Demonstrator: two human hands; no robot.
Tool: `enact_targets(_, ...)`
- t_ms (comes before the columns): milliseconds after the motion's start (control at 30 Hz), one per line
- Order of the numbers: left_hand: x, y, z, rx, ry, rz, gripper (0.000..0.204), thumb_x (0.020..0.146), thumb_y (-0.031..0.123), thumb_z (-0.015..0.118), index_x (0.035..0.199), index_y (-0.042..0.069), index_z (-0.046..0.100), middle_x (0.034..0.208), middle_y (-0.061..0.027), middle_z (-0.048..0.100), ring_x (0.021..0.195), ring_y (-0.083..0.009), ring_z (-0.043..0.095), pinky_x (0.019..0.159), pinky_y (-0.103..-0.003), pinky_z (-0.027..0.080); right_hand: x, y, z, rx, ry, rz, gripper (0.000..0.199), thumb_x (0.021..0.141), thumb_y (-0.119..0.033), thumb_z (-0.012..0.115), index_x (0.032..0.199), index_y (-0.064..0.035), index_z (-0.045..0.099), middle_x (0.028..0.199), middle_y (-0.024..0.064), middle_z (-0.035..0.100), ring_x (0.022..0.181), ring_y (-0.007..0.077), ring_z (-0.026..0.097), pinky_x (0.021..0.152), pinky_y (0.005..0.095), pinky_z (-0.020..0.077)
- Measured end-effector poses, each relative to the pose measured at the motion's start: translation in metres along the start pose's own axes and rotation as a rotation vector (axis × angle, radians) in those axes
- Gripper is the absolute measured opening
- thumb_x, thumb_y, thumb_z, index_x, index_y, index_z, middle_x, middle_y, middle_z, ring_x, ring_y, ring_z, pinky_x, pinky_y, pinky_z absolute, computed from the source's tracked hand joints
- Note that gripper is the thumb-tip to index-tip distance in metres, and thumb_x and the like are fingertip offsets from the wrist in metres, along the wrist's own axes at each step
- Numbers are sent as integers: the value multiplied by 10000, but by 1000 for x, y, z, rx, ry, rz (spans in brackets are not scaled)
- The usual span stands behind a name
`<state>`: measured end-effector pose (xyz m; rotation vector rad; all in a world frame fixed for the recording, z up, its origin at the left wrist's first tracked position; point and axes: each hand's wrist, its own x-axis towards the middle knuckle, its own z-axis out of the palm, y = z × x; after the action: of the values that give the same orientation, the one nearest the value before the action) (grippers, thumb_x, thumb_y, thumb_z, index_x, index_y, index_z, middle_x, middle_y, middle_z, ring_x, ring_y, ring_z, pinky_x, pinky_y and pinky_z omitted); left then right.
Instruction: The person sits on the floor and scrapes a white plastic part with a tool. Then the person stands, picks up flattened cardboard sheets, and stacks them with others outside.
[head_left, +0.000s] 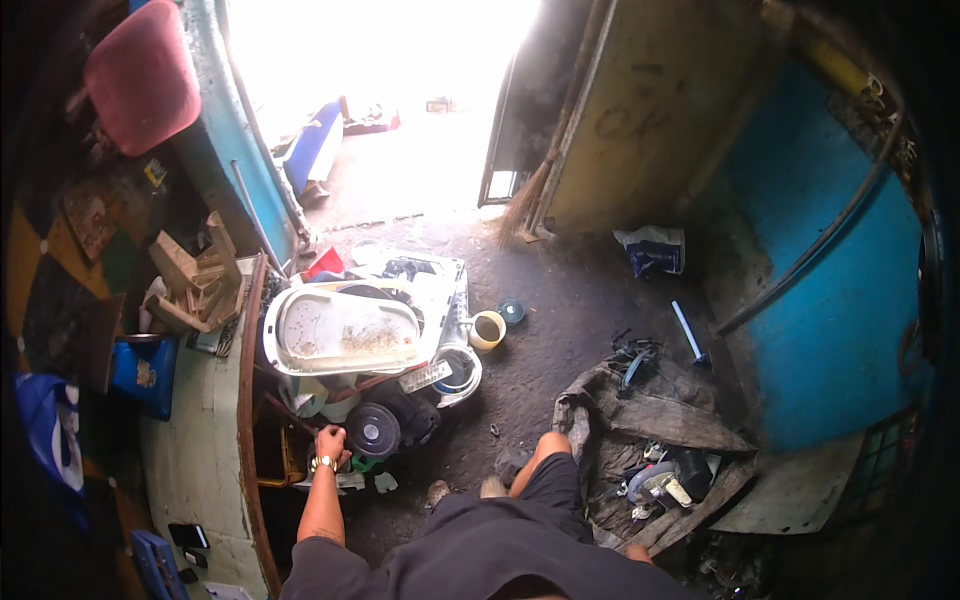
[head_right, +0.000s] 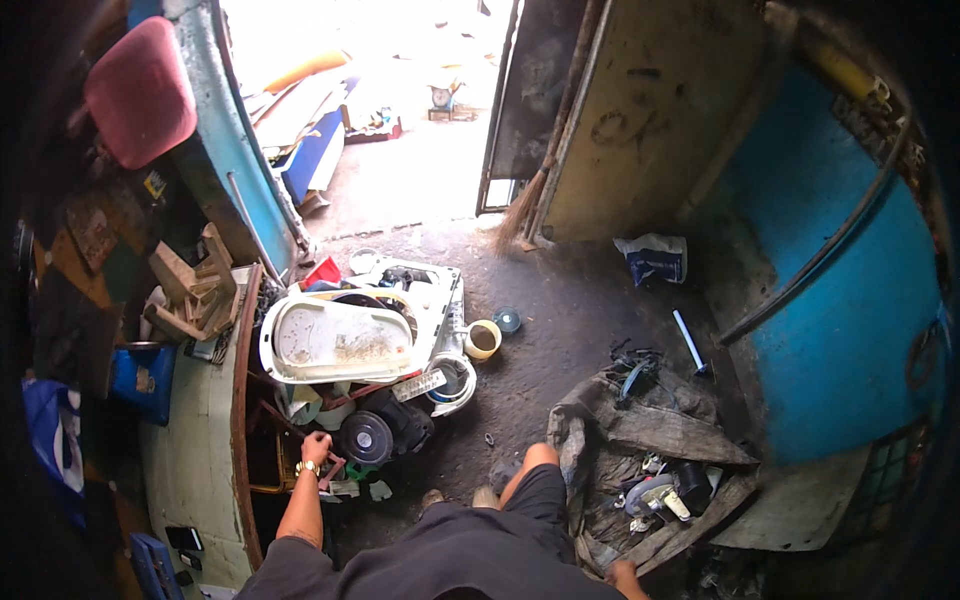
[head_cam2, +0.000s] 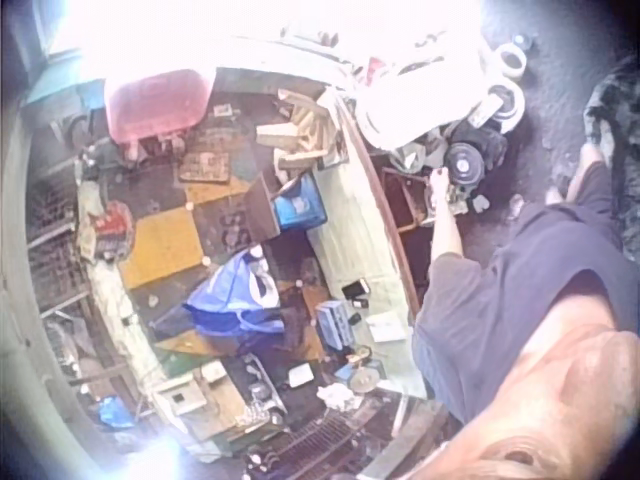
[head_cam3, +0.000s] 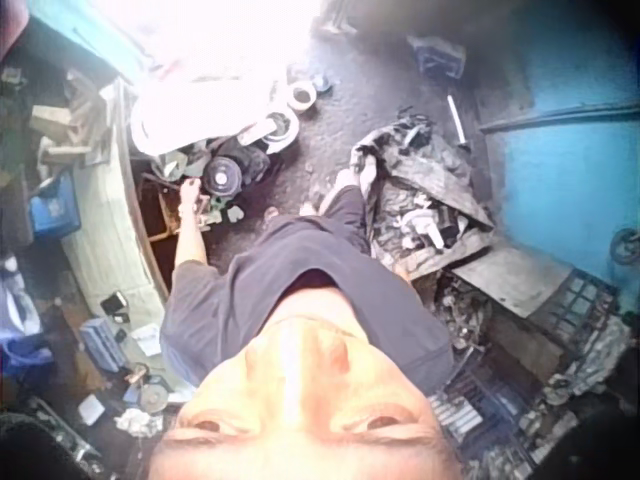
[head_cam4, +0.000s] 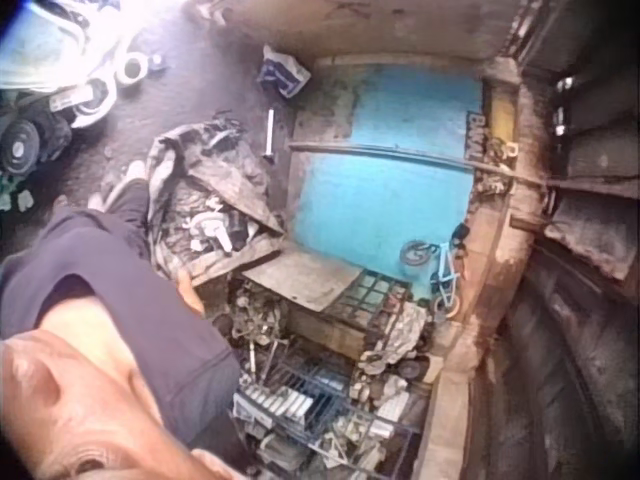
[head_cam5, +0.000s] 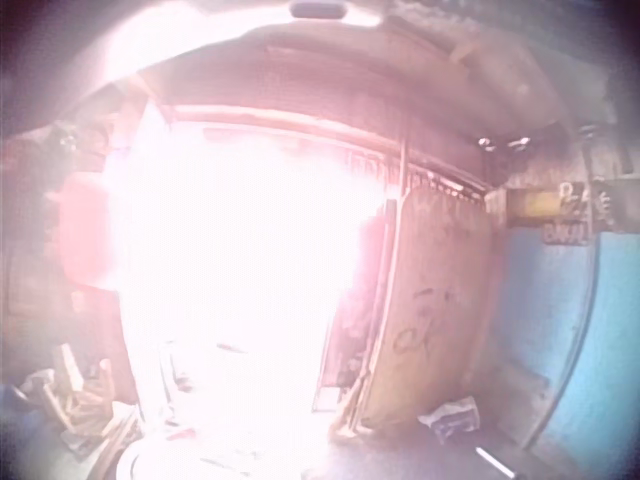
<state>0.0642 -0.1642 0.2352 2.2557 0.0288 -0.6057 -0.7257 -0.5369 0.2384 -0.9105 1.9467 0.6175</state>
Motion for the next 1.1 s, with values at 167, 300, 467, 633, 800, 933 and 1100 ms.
enact_targets(167,118,93,86,-60,-107,28,331,834,301,684,1044,45,709,891,-142,728,822,-259,706,758,-372,541,-17,-86,49,232,-115,-9,236,833,-220,612,845,-2,702,825,193,695,638,348,675,575,479,554)
enact_targets(300,206,166,152,89,-234,138,384,832,341,707,1091,57,702,902,-146,732,862,-266,702,810,-369,530,40,-268,41,322,-146,-104,184,813,-184,630,822,-11,692,810,163,689,617,324,666,572,460,551)
enact_targets(467,223,268,248,-111,-212,-227,358,839,313,693,1049,25,707,845,-102,735,721,-221,697,656,-350,547,91,-599,-111,-613,-263,-175,144,700,-152,694,663,-13,694,665,125,668,546,289,646,521,429,543)
enact_targets(633,216,258,252,-52,-314,-279,313,890,250,658,1125,43,670,898,-69,725,680,-177,682,566,-339,539,-31,-868,-165,268,-15,-777,204,932,-169,542,1087,-53,602,805,80,660,515,182,611,431,297,497)
enact_targets(800,217,315,251,-66,-232,-795,299,937,276,625,1131,51,658,928,-65,706,673,-227,670,575,-407,554,-111,-1076,-160,296,-39,-1099,169,934,-148,558,1055,-50,622,793,80,665,543,160,625,434,285,495)
enact_targets(933,298,320,264,23,-257,-875,296,915,266,630,1098,37,670,933,-88,720,658,-253,688,572,-438,562,-154,-1216,-91,160,-251,-1100,185,925,-133,587,1078,-49,649,831,89,694,547,142,625,453,268,492)
enact_targets(1100,522,400,326,-159,-238,-840,304,887,236,598,1099,35,682,887,-102,720,690,-263,685,563,-462,551,-247,-1445,0,-216,-367,-1369,233,898,-150,631,1096,-33,669,890,80,714,654,135,656,604,279,532)
